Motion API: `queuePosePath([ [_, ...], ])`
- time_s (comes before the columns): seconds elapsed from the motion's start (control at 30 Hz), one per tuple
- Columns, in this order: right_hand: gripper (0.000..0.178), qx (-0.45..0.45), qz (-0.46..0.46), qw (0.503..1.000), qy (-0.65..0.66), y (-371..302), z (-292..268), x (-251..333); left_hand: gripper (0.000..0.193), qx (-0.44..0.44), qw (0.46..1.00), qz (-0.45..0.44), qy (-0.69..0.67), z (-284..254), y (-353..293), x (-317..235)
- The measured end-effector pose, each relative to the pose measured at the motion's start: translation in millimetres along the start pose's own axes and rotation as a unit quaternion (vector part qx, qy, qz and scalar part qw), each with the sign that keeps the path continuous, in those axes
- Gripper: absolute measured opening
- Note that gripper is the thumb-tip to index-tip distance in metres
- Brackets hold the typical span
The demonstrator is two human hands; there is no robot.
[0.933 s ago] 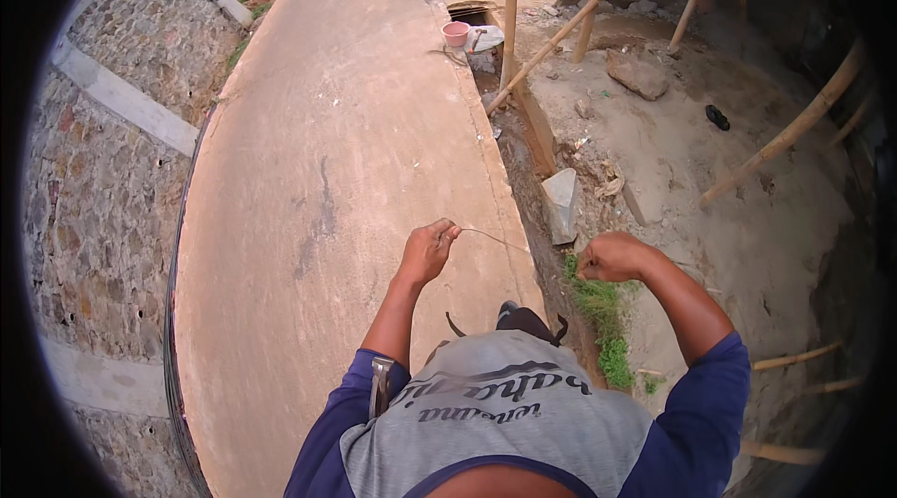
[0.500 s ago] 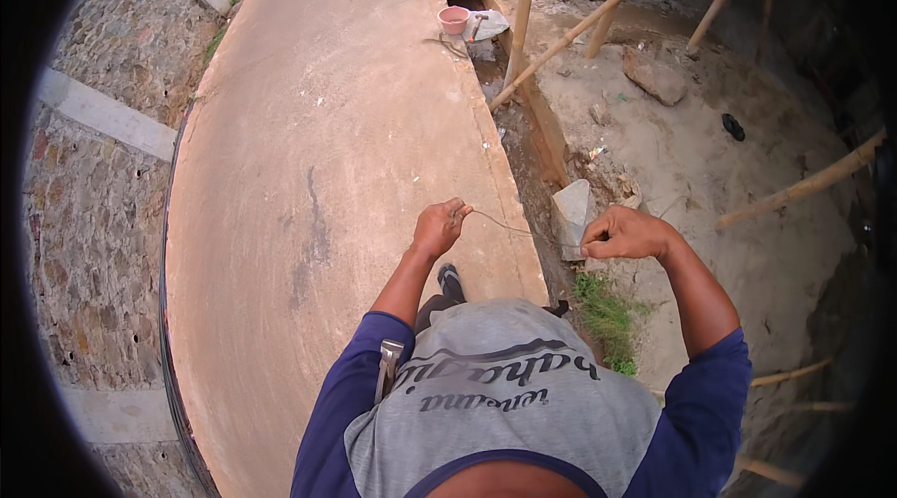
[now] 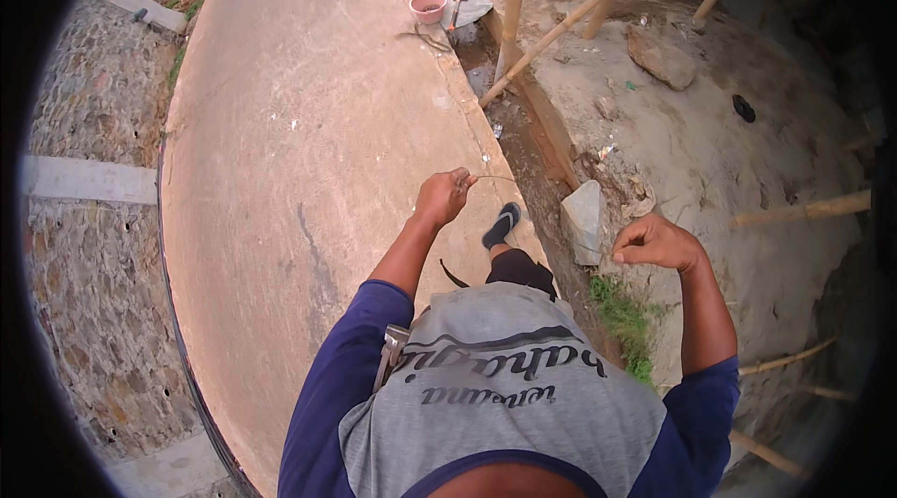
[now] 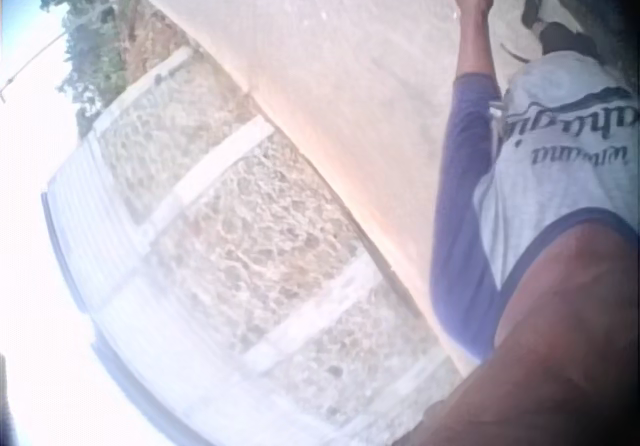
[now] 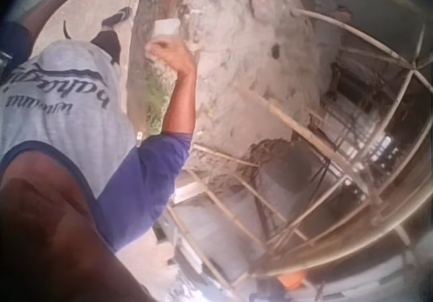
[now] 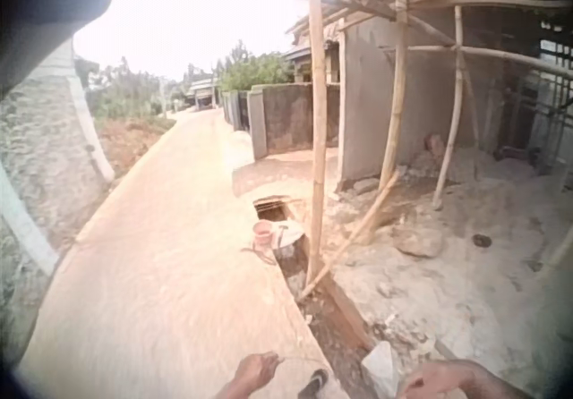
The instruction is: The person assembles bamboo scaffolding by hand-tying bamboo poles together using wire and pliers. They repeatedly measure, cut, and twist wire to secure joints between vertical and horizontal bamboo poles at a construction site.
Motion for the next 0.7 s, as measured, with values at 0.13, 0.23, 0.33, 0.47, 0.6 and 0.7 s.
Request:
queuePosePath([
  [0.13,0.027,-0.523,-0.025,0.850,-0.068,-0.1,-231.6,-30.3,0.032,0.135,0.974,0.172,-0.052,35.3,71.3,-72.7],
  [0.23,0.026,-0.270,0.202,0.849,-0.406,81.9,-233.3,-165.2,0.033,0.107,0.963,0.182,-0.170,23.7,133.6,-97.7],
  [0.33,0.024,0.076,0.159,0.976,-0.128,126.3,-129.9,-127.7,0.033,0.015,0.987,0.096,-0.132,-13.8,217.0,-64.4],
  [0.47,0.025,-0.257,-0.024,0.951,0.171,102.2,-277.0,-16.4,0.033,0.057,0.991,0.100,-0.066,8.7,288.9,-41.6],
  [0.6,0.026,-0.585,0.150,0.786,-0.132,53.4,-409.8,-106.7,0.034,0.161,0.947,0.247,-0.126,46.5,322.0,-130.1],
  [0.7,0.030,-0.329,0.296,0.853,-0.277,133.4,-370.5,-175.6,0.035,0.108,0.945,0.234,-0.203,16.6,396.9,-130.5],
])
Point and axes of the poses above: each hand's wrist, its own y-axis towards the middle knuckle, its own z-axis out of the palm, x = y × z, the point moved 10 cm from there along y, towards the middle knuckle, and after that the axes turned 1 degree about x, right-handed, at the moved point
